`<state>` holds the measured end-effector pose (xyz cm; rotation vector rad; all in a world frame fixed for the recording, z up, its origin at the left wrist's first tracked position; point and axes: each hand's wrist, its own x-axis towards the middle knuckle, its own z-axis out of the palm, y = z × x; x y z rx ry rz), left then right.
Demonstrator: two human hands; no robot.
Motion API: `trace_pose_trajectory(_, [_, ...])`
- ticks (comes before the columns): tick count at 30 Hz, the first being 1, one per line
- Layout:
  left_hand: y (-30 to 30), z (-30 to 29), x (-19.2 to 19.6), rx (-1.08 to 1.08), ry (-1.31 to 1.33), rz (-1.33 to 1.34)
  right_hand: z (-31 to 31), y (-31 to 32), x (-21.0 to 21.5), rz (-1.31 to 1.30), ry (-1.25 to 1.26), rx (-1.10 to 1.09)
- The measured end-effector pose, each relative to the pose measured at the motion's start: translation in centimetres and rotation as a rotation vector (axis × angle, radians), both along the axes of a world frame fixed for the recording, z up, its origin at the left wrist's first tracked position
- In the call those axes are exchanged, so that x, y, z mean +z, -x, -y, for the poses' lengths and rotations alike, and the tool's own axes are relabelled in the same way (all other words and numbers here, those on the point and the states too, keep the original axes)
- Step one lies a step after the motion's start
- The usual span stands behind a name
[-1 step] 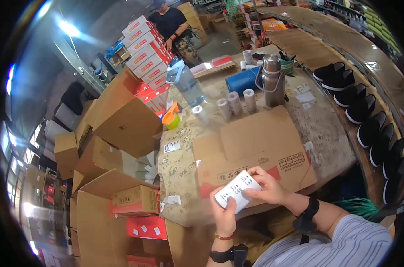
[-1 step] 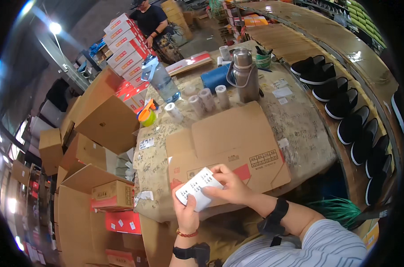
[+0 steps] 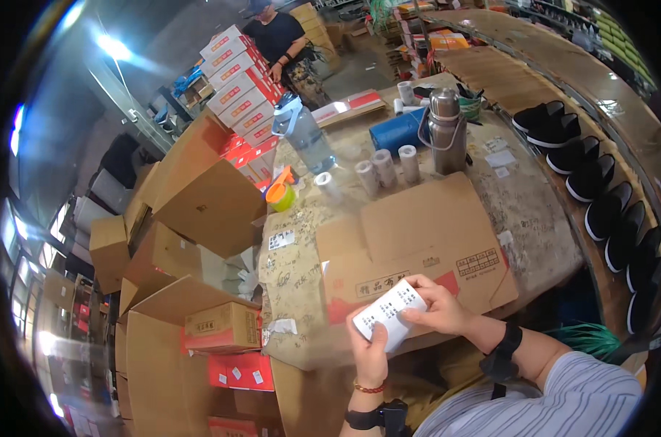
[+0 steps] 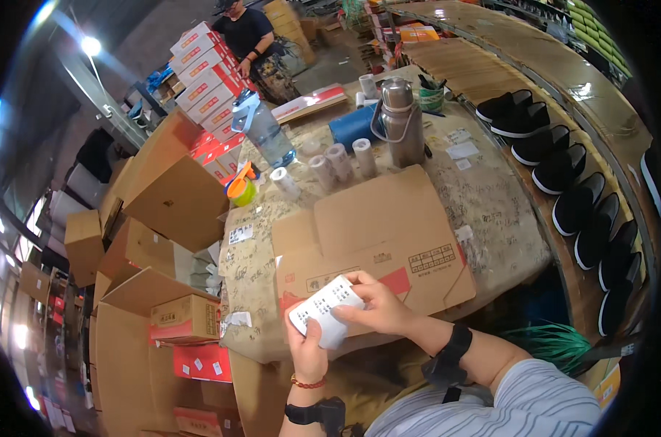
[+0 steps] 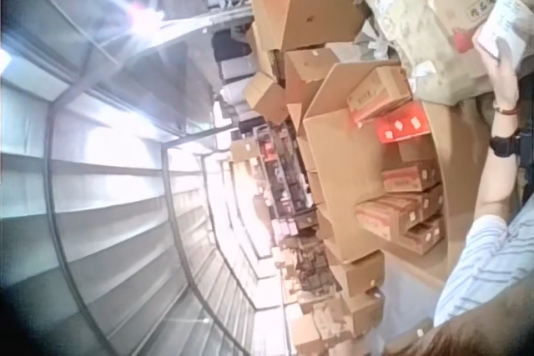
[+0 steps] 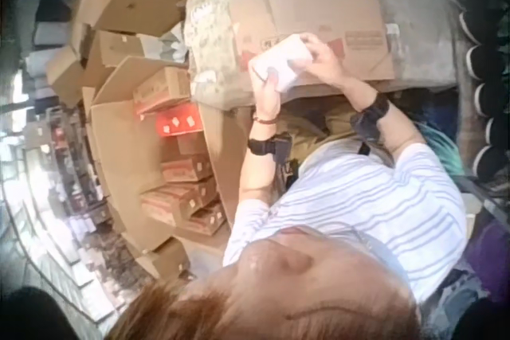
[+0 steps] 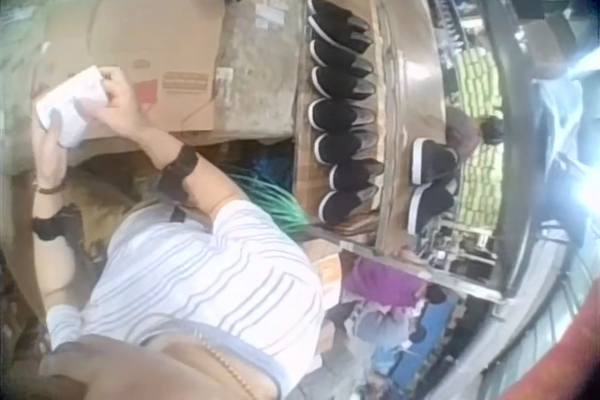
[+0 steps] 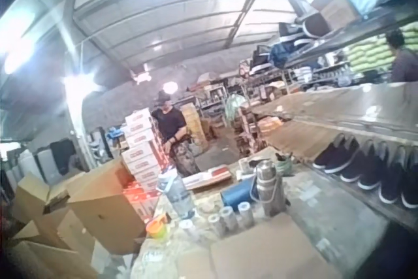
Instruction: The recorder is folding boxes, placing shoes into them, and then stacking the boxes.
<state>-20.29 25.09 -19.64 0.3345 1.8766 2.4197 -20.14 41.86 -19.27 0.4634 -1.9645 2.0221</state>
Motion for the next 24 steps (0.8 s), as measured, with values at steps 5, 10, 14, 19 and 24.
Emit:
trace_pose_trajectory(5, [-1.0,-0.3,0.9,0.002,-0.179,0.135,-0.1,-0.8,-0.4,0.125,0.084,0.110])
trace_pose_trajectory(10, [0.1,1.2,0.0,0.013,-0.165,0.178,-0.2,-1.0,-0.3,0.010,-0.159,0.055])
trace_pose_trajectory(14, [0.5,2.0,0.6,0.163,0.210,0.018,0.2,-0.5,-1.1,-0.010,-0.103,0.058])
trace_pose_trajectory(19, [1.8,2.5,0.4,0.491,0.647,-0.493,1.4,0.6,-1.3,0.078,-0.051,0.006])
trace_pose_trajectory(24, [3.5,4.1,0.1,0.485,0.678,-0.685,2.4,2.1,-3.3,0.318,0.031,-0.019])
